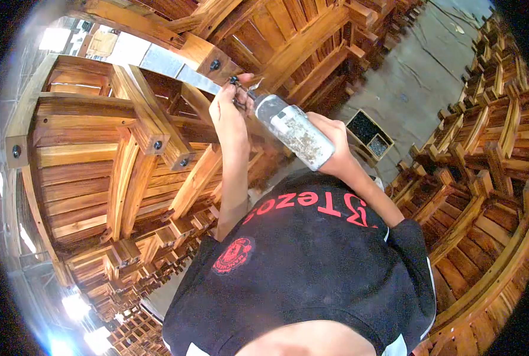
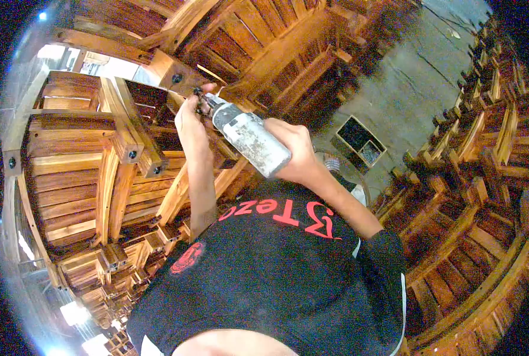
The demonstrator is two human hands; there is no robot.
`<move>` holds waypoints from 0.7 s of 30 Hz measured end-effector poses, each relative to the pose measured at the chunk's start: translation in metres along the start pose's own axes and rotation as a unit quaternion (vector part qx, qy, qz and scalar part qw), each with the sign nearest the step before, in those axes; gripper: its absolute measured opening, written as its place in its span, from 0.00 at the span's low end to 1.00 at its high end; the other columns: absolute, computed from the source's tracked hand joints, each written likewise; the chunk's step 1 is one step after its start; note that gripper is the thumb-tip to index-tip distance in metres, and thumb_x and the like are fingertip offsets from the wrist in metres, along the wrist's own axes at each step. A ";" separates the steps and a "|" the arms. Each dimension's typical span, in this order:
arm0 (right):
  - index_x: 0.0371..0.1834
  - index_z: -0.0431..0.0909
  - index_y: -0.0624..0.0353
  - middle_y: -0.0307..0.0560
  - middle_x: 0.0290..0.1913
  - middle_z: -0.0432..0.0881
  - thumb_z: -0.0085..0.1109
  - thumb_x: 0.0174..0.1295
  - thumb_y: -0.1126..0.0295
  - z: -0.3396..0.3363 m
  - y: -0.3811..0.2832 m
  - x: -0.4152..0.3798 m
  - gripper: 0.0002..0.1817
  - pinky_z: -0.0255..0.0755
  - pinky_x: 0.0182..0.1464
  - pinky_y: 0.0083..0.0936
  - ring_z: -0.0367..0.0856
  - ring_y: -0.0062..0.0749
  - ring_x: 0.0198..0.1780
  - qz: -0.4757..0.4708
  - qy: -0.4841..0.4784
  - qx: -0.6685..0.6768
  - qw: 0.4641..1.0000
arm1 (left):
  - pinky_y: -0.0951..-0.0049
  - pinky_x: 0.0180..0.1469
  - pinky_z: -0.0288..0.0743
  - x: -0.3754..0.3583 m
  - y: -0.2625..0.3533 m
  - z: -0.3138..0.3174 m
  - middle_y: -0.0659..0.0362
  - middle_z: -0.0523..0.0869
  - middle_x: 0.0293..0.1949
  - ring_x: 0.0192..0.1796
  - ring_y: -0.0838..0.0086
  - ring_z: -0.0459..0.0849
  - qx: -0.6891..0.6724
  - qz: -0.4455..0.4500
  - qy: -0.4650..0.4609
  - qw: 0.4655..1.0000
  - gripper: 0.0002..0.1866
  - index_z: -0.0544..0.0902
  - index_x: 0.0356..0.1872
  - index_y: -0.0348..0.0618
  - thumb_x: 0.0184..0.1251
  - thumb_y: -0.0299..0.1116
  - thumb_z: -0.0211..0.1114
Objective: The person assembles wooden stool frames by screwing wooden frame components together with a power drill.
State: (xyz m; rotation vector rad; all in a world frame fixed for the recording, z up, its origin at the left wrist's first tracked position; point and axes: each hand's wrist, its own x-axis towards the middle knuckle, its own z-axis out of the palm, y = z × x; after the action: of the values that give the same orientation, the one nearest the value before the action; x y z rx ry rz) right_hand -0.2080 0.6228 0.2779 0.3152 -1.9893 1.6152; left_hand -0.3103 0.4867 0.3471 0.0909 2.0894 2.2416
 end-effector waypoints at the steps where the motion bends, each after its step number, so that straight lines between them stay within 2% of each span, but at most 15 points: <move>1: 0.35 0.77 0.68 0.53 0.29 0.77 0.66 0.44 0.73 0.000 0.000 0.000 0.15 0.71 0.32 0.28 0.78 0.46 0.28 0.000 -0.002 0.001 1.000 | 0.81 0.24 0.59 0.000 0.000 0.000 0.67 0.66 0.19 0.21 0.82 0.66 0.005 0.004 -0.003 1.000 0.16 0.80 0.40 0.31 0.70 0.33 0.45; 17: 0.32 0.75 0.68 0.51 0.26 0.74 0.65 0.43 0.74 0.004 -0.005 0.002 0.14 0.70 0.29 0.26 0.76 0.45 0.25 -0.007 0.023 -0.018 1.000 | 0.82 0.24 0.58 0.002 0.004 -0.001 0.67 0.66 0.19 0.20 0.83 0.64 -0.001 -0.028 -0.007 1.000 0.16 0.79 0.41 0.31 0.70 0.30 0.45; 21: 0.32 0.75 0.68 0.52 0.27 0.74 0.65 0.44 0.74 0.004 -0.012 0.004 0.13 0.70 0.29 0.26 0.76 0.45 0.25 0.002 0.024 -0.005 1.000 | 0.82 0.23 0.57 0.003 -0.001 -0.003 0.68 0.65 0.19 0.21 0.84 0.63 -0.003 -0.009 -0.015 1.000 0.15 0.79 0.42 0.31 0.70 0.30 0.45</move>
State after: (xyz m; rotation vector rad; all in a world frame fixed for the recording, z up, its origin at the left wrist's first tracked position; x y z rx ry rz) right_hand -0.2063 0.6164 0.2890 0.2671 -1.9636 1.5988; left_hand -0.3136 0.4837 0.3462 0.1049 2.0602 2.2230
